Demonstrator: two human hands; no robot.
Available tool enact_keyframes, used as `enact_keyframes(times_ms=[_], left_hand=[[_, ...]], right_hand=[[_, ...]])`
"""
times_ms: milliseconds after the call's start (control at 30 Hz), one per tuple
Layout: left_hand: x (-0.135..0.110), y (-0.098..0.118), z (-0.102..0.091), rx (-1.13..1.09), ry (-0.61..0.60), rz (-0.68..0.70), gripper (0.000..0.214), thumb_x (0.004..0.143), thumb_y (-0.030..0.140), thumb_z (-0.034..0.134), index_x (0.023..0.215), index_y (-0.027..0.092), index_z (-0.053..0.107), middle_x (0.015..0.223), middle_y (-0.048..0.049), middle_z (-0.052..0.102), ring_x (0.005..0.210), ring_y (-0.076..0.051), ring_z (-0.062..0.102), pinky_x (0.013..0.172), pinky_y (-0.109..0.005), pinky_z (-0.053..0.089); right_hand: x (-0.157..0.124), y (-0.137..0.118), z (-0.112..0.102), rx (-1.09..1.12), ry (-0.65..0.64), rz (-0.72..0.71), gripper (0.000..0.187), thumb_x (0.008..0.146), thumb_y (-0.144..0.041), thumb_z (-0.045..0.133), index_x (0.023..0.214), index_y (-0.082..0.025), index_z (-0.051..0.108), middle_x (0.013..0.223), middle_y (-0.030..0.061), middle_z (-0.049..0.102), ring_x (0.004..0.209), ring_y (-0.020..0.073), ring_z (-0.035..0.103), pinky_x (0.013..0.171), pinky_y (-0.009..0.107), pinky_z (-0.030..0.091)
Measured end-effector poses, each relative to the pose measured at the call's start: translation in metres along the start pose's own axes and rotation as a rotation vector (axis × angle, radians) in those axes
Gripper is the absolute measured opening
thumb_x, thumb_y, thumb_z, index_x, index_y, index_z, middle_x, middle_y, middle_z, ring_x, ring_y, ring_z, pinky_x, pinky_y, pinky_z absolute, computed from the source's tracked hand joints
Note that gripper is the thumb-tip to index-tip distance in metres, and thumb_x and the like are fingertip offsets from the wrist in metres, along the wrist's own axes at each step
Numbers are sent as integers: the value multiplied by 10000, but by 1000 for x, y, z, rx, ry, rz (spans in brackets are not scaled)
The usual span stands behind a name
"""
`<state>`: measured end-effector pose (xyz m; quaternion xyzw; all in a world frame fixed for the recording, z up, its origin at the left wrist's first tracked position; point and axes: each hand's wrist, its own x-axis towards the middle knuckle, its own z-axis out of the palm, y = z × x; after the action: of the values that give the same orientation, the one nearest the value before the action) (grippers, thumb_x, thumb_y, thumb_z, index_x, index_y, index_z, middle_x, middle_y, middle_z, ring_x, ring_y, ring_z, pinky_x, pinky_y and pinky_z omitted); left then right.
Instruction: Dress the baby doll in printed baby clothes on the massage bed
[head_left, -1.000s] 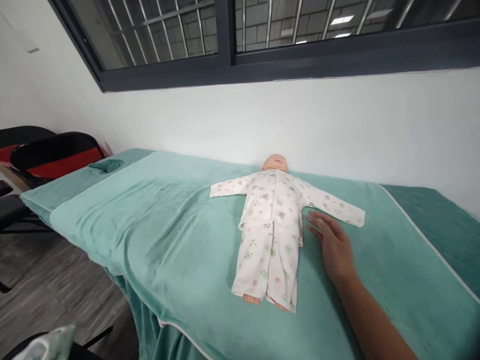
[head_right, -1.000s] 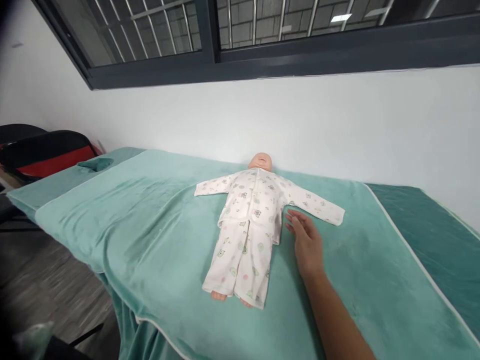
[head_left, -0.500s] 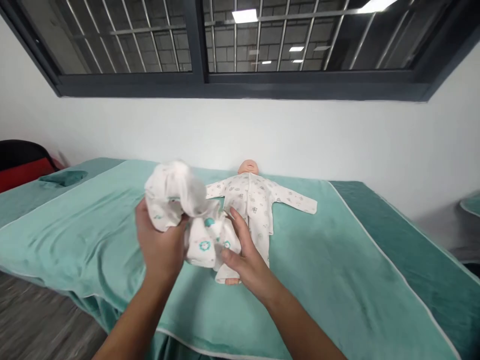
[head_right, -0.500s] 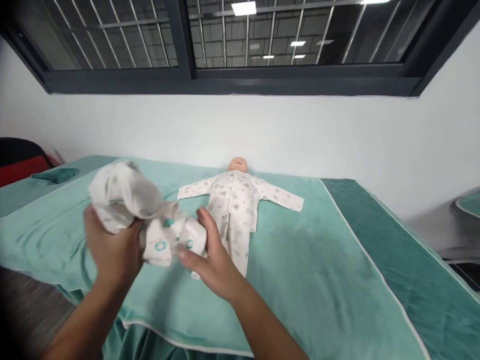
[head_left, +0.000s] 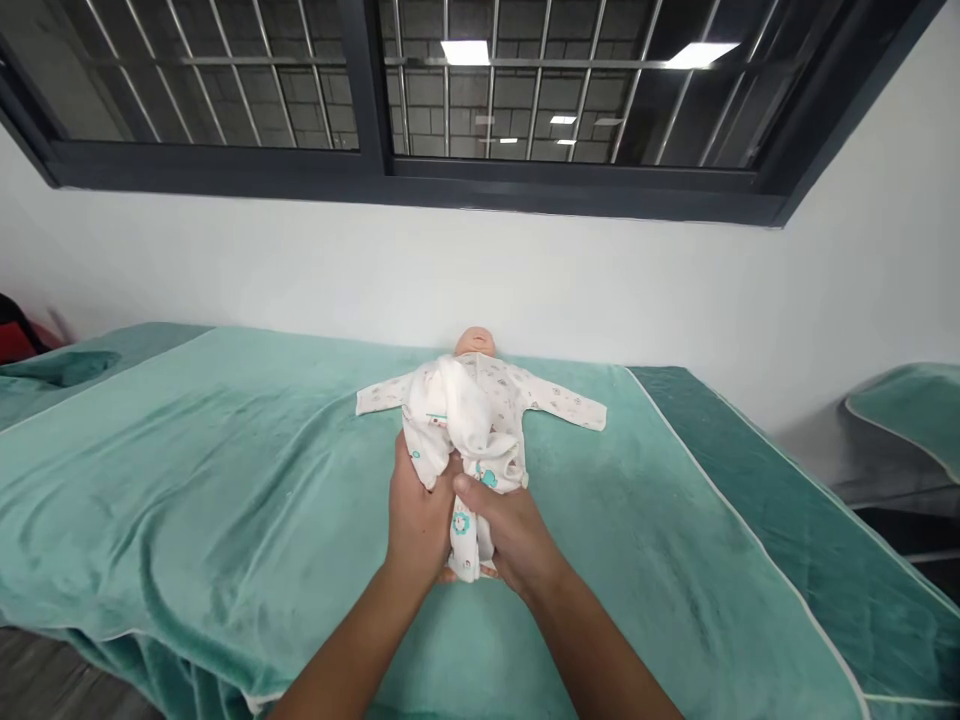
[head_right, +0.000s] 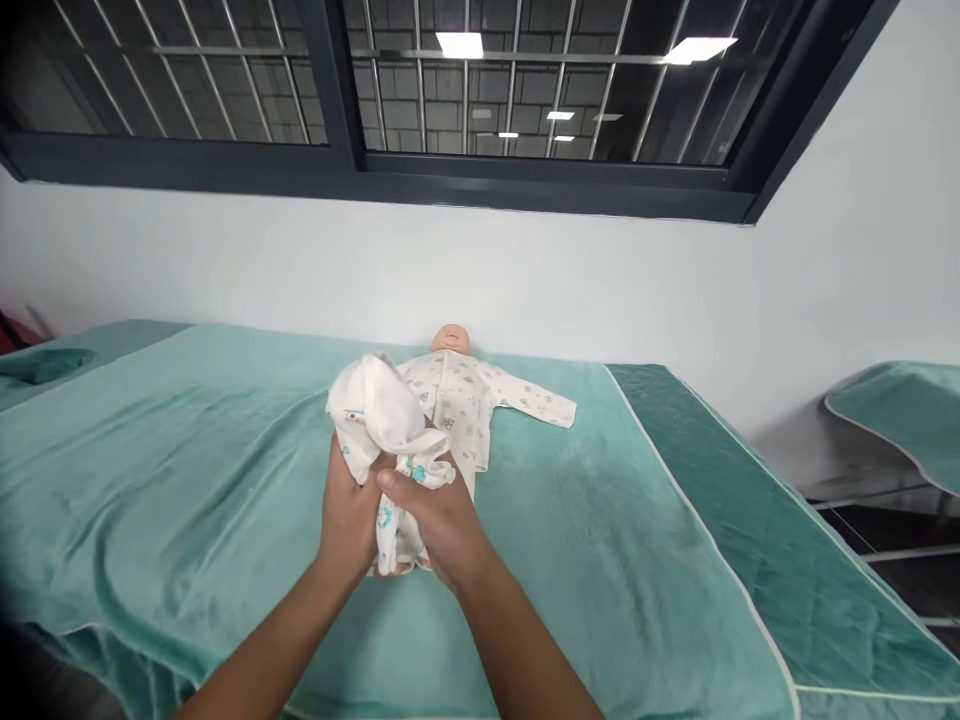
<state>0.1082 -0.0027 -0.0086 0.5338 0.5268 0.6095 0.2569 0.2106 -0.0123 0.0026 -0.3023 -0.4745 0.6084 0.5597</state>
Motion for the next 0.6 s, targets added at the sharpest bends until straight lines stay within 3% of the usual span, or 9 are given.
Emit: enact_keyframes(times_ms=[100, 200, 300, 400, 433, 500, 567, 600], left_hand=[[3, -4, 2, 9, -97, 57, 492, 981, 496, 468, 1385, 217, 491, 1354, -114, 582, 1329, -277, 523, 1105, -431, 452], [6, -7, 0, -12, -281, 155, 525, 1011, 507, 404, 1463, 243, 440, 1413, -104, 543, 1354, -247, 497, 1121, -400, 430], [8, -18, -7, 4, -403, 190, 518, 1019, 500, 395, 1489, 281, 415, 1401, -90, 549, 1303, -223, 533, 1071, -381, 462], [9, -36, -15, 44, -371, 99, 461, 1023, 493, 391, 1417, 277, 494, 1345, -81, 598, 1269, -222, 557, 1063, -391, 459], [9, -42, -17, 59, -353, 69, 436, 1026, 489, 382, 1372, 272, 532, 1333, -76, 609, 1265, -223, 559, 1065, -395, 454], [10, -53, -19, 88, -322, 46, 402, 1029, 480, 368, 1282, 261, 593, 1314, -68, 626, 1253, -225, 564, 1069, -403, 444], [11, -63, -18, 121, -303, 62, 384, 1029, 464, 369, 1221, 256, 628, 1295, -63, 637, 1242, -228, 564, 1077, -414, 433], [12, -67, -18, 137, -300, 75, 376, 1028, 456, 374, 1209, 256, 635, 1285, -61, 642, 1238, -229, 562, 1080, -418, 429]], right_hand=[[3, -12, -7, 41, 8, 5, 665, 772, -400, 796, 1394, -335, 571, 1296, 29, 695, 1195, 297, 650, 1010, 465, 535], [3, -46, -29, -29, 101, -102, 647, 691, -354, 841, 1303, -304, 635, 1368, 36, 650, 1242, 314, 612, 1016, 443, 524], [-3, -91, -66, -163, 325, -236, 671, 637, -336, 855, 1273, -295, 648, 1321, 59, 667, 1123, 312, 657, 865, 394, 560], [-12, -113, -115, -369, 535, -295, 613, 679, -370, 832, 1263, -320, 652, 1222, 64, 691, 915, 255, 674, 664, 325, 517], [-15, -109, -132, -429, 591, -291, 615, 687, -392, 818, 1274, -328, 645, 1208, 61, 689, 900, 251, 664, 646, 322, 502], [-19, -85, -166, -628, 689, -218, 584, 672, -377, 798, 1236, -298, 672, 1195, 64, 683, 957, 273, 642, 780, 395, 522], [-22, -51, -194, -961, 632, -124, 458, 619, -297, 761, 1072, -233, 743, 1094, 96, 685, 1008, 327, 622, 927, 497, 494], [-23, -35, -204, -1123, 577, -80, 442, 658, -279, 708, 1095, -226, 743, 1118, 113, 670, 1041, 348, 612, 964, 537, 473]])
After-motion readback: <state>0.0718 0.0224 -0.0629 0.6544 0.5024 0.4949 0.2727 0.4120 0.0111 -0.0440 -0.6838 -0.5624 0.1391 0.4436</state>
